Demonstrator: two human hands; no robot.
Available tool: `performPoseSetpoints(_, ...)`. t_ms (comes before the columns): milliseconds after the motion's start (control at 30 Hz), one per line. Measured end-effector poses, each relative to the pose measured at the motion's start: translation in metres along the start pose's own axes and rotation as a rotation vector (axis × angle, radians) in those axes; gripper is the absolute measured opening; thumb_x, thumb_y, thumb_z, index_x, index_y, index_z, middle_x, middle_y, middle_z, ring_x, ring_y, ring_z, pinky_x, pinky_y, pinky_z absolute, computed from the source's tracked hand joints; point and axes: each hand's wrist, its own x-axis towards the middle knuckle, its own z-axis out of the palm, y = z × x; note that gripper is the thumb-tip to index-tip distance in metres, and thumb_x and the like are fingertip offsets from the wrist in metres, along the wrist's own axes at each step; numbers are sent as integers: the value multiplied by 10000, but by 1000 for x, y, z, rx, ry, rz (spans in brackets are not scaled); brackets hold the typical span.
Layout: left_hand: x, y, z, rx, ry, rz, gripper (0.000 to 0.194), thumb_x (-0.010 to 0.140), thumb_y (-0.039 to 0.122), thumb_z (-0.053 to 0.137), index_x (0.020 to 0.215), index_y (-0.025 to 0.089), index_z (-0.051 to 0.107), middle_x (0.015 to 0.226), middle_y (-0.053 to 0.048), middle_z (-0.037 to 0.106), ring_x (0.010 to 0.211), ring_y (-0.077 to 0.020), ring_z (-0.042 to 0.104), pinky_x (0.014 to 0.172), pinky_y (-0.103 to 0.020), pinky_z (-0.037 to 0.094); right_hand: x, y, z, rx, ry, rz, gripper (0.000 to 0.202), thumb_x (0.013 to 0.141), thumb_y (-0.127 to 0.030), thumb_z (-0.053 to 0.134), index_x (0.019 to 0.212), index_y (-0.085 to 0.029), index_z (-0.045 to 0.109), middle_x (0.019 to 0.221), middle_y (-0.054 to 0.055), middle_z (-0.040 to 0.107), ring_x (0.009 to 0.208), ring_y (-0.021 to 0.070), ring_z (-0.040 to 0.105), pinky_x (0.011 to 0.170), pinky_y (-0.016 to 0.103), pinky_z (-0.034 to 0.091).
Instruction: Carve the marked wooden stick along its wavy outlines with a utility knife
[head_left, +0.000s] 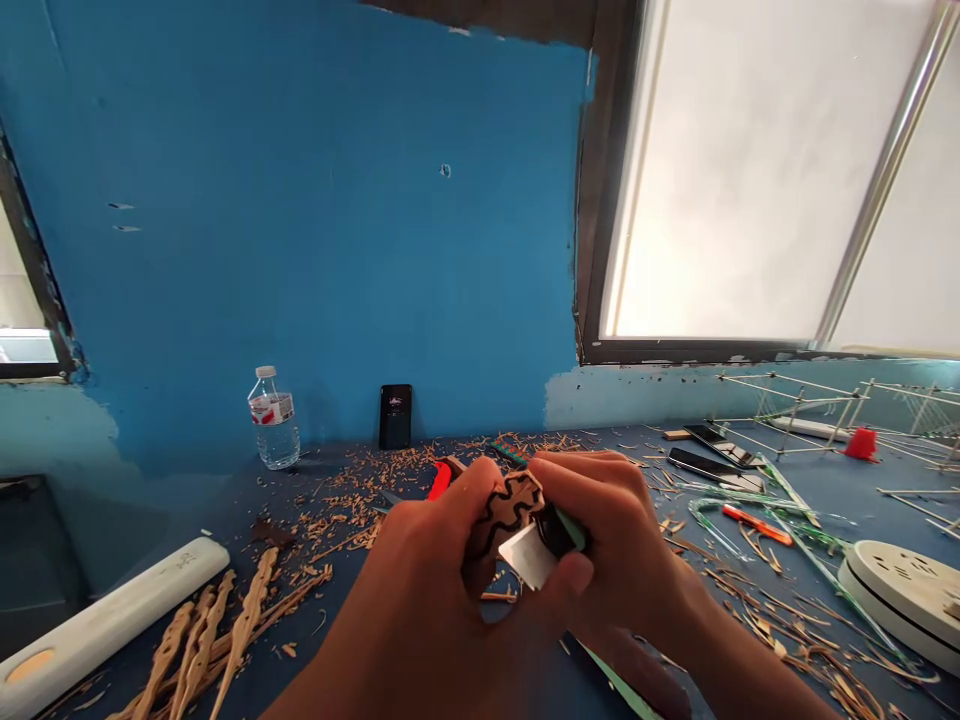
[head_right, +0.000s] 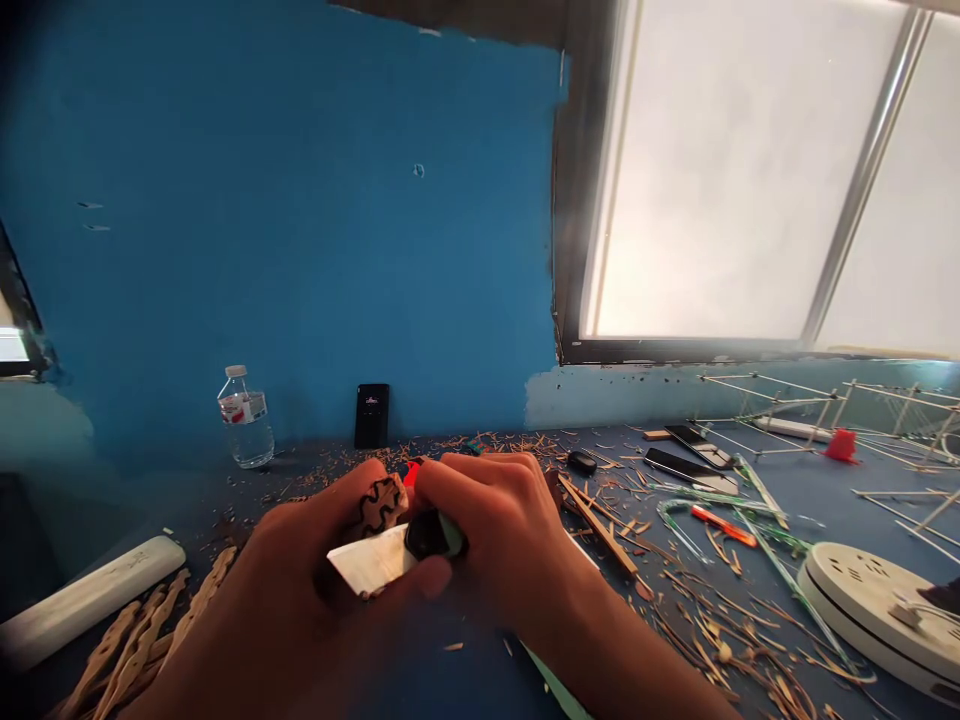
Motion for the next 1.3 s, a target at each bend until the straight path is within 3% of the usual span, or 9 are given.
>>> performPoseSetpoints(300,-1,3,-2,23,-47,-28,214,839,423,653,841,213,611,679,10,713,476,-113,526,414,-223,360,0,1,-2,-31,-42,14,290,816,-235,490,655,-209,251,547,-76,296,491,63,245,470,236,177)
performPoseSetpoints(433,0,4,-2,108,21,74,159,845,363,651,791,230,582,615,37,702,473,-120,573,431,-231,371,-1,0,-3,-27,-90,21,204,757,-203,458,630,-207,300,535,-79,305,485,63,275,483,242,196)
performPoseSetpoints(533,1,5,-1,145,62,144,134,836,304,647,753,232,570,555,64,674,436,-108,565,447,-236,385,-4,-3,-2,-31,-121,118,192,730,-174,474,613,-206,325,541,-81,356,503,68,298,507,250,215)
performPoseSetpoints(733,0,4,5,67,-19,-7,182,873,384,550,777,231,573,569,39,659,471,-129,557,454,-260,379,-5,-9,1,-32,-140,306,218,730,-123,473,616,-208,308,575,-61,418,539,82,338,509,258,171)
performPoseSetpoints(833,0,5,8,-29,-44,-58,180,872,371,521,767,230,559,624,25,667,514,-131,552,473,-260,403,-6,-7,3,-5,-123,332,211,746,-149,474,622,-208,314,580,-53,442,550,85,362,509,248,177)
performPoseSetpoints(1000,3,4,10,-69,-58,-113,199,876,397,515,778,228,550,669,0,690,528,-145,569,489,-272,426,-8,-5,9,-84,22,284,209,764,-151,430,641,-216,273,556,-59,387,532,89,299,501,239,186)
performPoseSetpoints(1067,4,2,9,-74,-64,-129,219,901,422,517,812,227,557,740,-19,717,591,-162,611,540,-282,471,-5,-3,9,-119,8,270,190,742,-155,440,652,-221,286,565,-59,412,540,92,295,500,243,196)
performPoseSetpoints(1200,1,2,0,-137,-47,-128,213,887,434,604,942,229,587,810,-11,699,718,-176,650,643,-278,542,0,5,1,76,-153,237,140,733,-161,527,679,-220,412,612,-71,515,550,81,374,520,225,305)
performPoseSetpoints(1300,-5,2,-8,-159,28,-68,246,904,471,590,968,236,562,847,-13,672,734,-161,643,585,-231,526,0,9,-8,228,-162,254,217,725,-113,635,710,-224,449,566,-114,443,509,56,334,477,187,295)
